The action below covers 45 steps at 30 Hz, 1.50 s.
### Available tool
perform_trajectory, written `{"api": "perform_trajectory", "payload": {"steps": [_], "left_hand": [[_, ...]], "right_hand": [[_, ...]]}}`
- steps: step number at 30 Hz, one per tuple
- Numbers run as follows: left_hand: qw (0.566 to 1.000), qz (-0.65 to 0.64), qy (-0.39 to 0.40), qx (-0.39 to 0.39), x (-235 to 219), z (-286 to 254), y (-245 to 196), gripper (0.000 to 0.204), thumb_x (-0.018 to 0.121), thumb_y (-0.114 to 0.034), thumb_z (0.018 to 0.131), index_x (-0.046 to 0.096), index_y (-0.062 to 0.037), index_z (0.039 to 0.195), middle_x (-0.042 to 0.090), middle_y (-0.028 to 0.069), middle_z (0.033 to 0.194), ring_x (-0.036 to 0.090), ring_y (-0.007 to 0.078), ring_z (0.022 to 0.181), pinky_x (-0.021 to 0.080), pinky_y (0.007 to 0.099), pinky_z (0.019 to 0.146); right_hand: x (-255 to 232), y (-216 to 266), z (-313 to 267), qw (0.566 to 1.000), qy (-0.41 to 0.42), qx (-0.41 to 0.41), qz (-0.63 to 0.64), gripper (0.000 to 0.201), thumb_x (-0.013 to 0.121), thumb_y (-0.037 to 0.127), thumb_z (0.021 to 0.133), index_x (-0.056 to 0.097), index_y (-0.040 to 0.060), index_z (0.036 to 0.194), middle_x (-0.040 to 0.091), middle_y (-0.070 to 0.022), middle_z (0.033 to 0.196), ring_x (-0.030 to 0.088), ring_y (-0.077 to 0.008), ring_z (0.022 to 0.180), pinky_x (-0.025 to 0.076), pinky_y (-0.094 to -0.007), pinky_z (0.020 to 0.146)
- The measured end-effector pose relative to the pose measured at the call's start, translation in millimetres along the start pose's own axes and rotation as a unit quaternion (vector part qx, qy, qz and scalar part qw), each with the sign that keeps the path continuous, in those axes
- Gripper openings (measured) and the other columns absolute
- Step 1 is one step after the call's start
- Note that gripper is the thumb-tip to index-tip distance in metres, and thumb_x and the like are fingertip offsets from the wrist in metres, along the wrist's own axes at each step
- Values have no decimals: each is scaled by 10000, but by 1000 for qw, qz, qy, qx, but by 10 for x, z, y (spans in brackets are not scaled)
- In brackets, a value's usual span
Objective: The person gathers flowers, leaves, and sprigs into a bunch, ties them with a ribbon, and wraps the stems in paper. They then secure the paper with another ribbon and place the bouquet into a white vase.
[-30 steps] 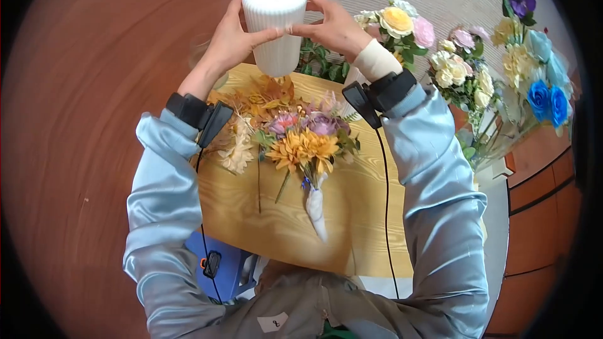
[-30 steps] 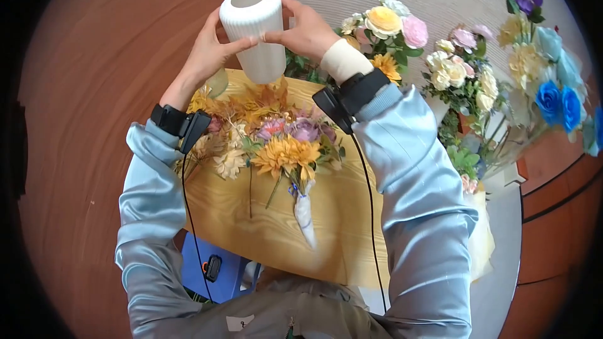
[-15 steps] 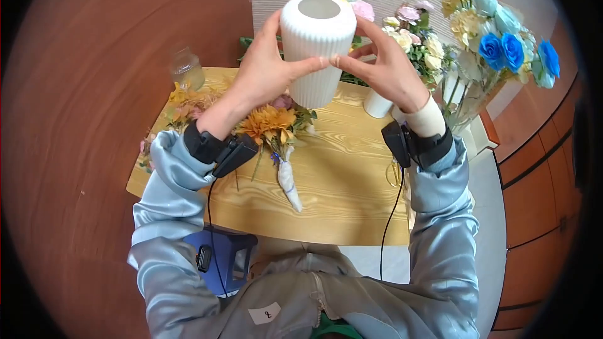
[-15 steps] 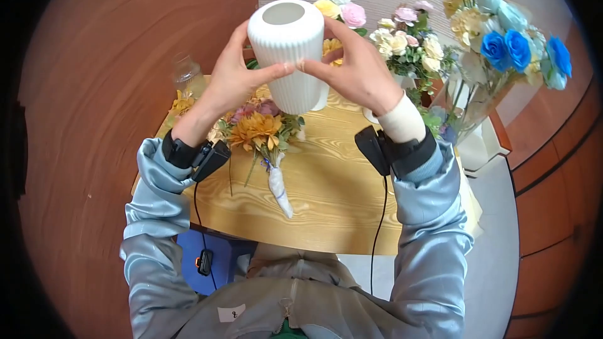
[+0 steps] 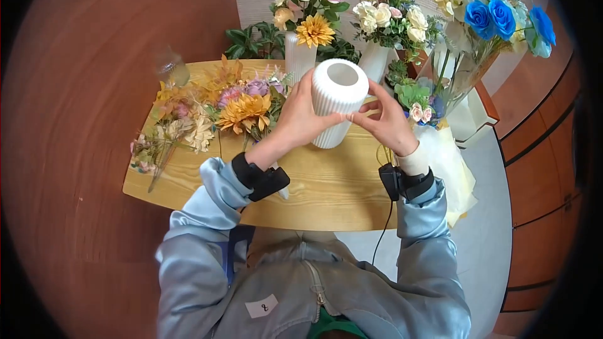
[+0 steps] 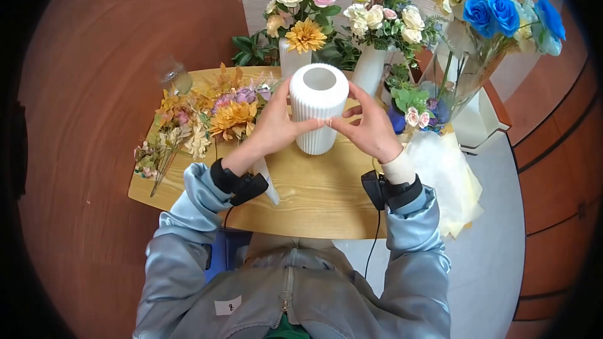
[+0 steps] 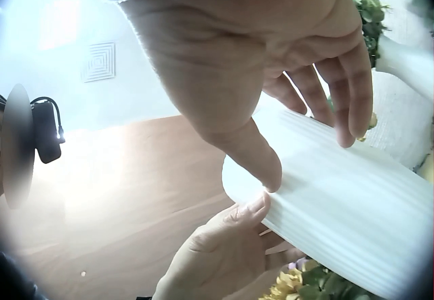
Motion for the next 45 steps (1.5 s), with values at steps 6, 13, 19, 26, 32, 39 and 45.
{"api": "perform_trajectory", "payload": {"steps": [6, 13, 19, 26, 32, 39, 45], "left_hand": [[997, 10, 16, -70, 150, -178, 313, 935, 760, -326, 568, 225, -16, 1270, 384, 208, 1199, 388, 332, 1130, 336, 400, 935], [997, 3, -8, -78, 144, -218, 488, 891, 757, -250, 567, 238, -24, 1254, 394, 204, 1189, 377, 336, 1134, 334, 395, 932], [996, 5, -21, -89, 142, -240, 523, 881, 753, -235, 574, 234, -9, 1249, 396, 208, 1189, 382, 339, 1128, 335, 398, 927], [989, 119, -35, -83, 116, -332, 503, 843, 707, -263, 631, 217, 4, 1263, 388, 220, 1196, 399, 362, 1108, 349, 389, 915], [988, 142, -7, -67, -436, -447, -45, 438, 656, -202, 706, 510, -16, 1074, 575, 114, 880, 558, 153, 709, 452, 284, 628], [962, 130, 2, -239, -823, -774, 450, 255, 620, -267, 716, 607, -20, 779, 562, 68, 576, 566, 218, 558, 430, 302, 531], [930, 110, 77, -343, -590, -1072, 1244, 322, 631, -325, 717, 613, -7, 762, 561, 88, 565, 557, 184, 519, 424, 304, 516]], "right_hand": [[270, -340, -75, 999, 17, 36, 28, 695, 698, 193, 671, 357, 24, 1252, 485, -99, 1144, 519, -128, 758, 478, -238, 615], [463, -519, 4, 998, 29, 45, 34, 700, 704, 183, 662, 360, 33, 1253, 488, -95, 1133, 520, -119, 761, 475, -230, 606], [524, -603, 8, 996, 26, 56, 57, 717, 717, 176, 654, 356, 39, 1258, 470, -87, 1141, 511, -113, 768, 470, -219, 600], [451, -542, -41, 993, 40, 65, 86, 776, 732, 202, 651, 314, 61, 1289, 422, -90, 1185, 497, -134, 827, 455, -234, 621], [176, 32, -152, 998, -11, -25, 63, 448, 673, 128, 705, 519, 70, 1121, 553, -49, 1011, 517, -110, 783, 433, -239, 652], [1025, 54, -311, 957, 279, -29, 69, 291, 639, 179, 733, 594, 21, 973, 593, -90, 799, 534, -170, 589, 424, -263, 568], [1710, -397, -120, 979, 200, 25, -33, 409, 627, 271, 746, 540, -34, 1005, 591, -97, 856, 530, -131, 633, 429, -264, 579]]}}
Point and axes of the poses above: each hand's wrist, its own z-axis towards the middle knuckle, its own x-axis out of the palm, y = z × x, the point moved 4 cm from there along z, towards the middle knuckle
